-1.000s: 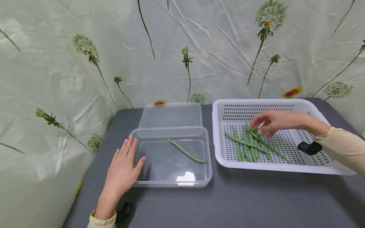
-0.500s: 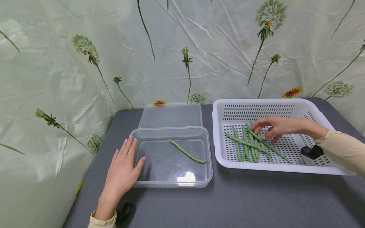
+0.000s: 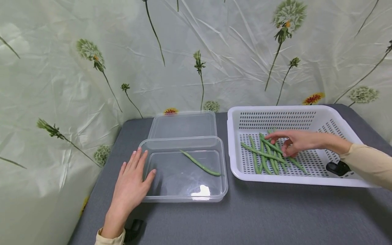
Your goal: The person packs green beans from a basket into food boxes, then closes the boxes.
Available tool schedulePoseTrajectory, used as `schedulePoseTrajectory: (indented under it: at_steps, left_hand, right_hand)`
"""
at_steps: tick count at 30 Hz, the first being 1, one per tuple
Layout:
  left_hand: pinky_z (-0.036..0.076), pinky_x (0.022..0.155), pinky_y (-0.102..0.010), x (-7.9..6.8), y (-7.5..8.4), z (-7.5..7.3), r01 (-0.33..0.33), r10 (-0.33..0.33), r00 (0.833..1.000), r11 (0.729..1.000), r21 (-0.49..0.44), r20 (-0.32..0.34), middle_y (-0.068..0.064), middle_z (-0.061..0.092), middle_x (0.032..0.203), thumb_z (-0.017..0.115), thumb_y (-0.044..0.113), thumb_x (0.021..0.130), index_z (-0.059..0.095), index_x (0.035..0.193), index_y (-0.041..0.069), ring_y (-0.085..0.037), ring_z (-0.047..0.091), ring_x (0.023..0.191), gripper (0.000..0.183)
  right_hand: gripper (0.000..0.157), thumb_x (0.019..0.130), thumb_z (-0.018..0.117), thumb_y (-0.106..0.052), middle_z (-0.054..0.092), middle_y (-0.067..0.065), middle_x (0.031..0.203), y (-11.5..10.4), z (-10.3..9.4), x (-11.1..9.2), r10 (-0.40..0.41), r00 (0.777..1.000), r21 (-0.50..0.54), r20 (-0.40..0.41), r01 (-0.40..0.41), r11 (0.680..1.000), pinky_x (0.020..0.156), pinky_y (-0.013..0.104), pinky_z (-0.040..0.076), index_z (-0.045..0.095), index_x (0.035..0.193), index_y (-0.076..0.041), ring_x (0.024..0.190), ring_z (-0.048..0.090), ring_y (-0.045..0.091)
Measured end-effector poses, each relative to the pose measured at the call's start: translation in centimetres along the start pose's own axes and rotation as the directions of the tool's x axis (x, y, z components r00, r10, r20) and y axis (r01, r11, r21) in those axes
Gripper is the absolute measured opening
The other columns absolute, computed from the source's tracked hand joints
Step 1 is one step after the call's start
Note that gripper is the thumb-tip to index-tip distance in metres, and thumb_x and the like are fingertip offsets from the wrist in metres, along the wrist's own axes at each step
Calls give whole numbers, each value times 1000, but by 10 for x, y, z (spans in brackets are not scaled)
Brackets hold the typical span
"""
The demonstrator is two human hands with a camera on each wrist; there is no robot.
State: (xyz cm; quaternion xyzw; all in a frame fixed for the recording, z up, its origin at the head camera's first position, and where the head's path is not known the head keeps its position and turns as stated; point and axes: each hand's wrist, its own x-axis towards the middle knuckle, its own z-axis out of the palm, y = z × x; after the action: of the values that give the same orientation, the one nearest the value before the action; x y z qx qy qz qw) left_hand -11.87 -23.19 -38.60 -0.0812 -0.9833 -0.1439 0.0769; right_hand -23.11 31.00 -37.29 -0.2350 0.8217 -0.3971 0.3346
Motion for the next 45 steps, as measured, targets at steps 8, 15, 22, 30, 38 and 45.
schedulePoseTrajectory:
  at_steps: [8,15,22,30,38,45]
  left_hand:
    - [13,114,-61,-1,0,1,2,-2,1000,1000,12,0,-19,18,161,58,34,99,30,154,3,-36,15,148,69]
    - [14,114,-60,1,0,0,2,-2,1000,1000,11,4,-19,17,161,57,34,99,29,154,2,-35,13,148,70]
    - [13,114,-60,0,-1,0,5,-5,1000,1000,3,14,-19,16,161,57,34,99,28,154,2,-35,13,148,70]
    - [13,115,-60,1,-1,0,7,-7,1000,1000,5,3,-18,17,161,57,34,99,30,154,2,-34,13,148,69]
    - [13,114,-60,0,-1,-1,-3,3,1000,1000,-5,8,-19,17,161,57,33,99,31,153,0,-35,12,148,68]
    - [14,115,-60,0,-2,-1,-8,8,1000,1000,-11,9,-18,15,162,56,34,100,34,152,1,-34,11,148,65]
  right_hand:
    - [72,85,63,7,41,24,131,2,-3,0,6,1000,24,-3,-6,1000,59,35,55,36,150,-3,76,58,22]
    - [63,88,61,4,46,28,134,-5,-12,-5,6,1000,36,-28,-5,999,63,36,56,38,147,6,78,59,22]
    - [58,91,58,5,60,26,115,-11,-16,-7,-74,995,26,-71,76,997,65,35,56,37,143,13,79,62,18]
    - [57,95,61,-3,57,26,126,-27,-14,-10,-50,986,-1,-158,51,999,67,43,59,39,147,5,91,67,27]
    - [55,96,61,-2,59,26,121,-40,-13,-8,-101,979,-15,-179,100,995,61,42,59,40,147,3,83,67,25]
    - [53,98,58,-2,57,28,120,-54,-11,-6,-160,972,-31,-170,157,987,65,42,59,39,148,2,87,67,27]
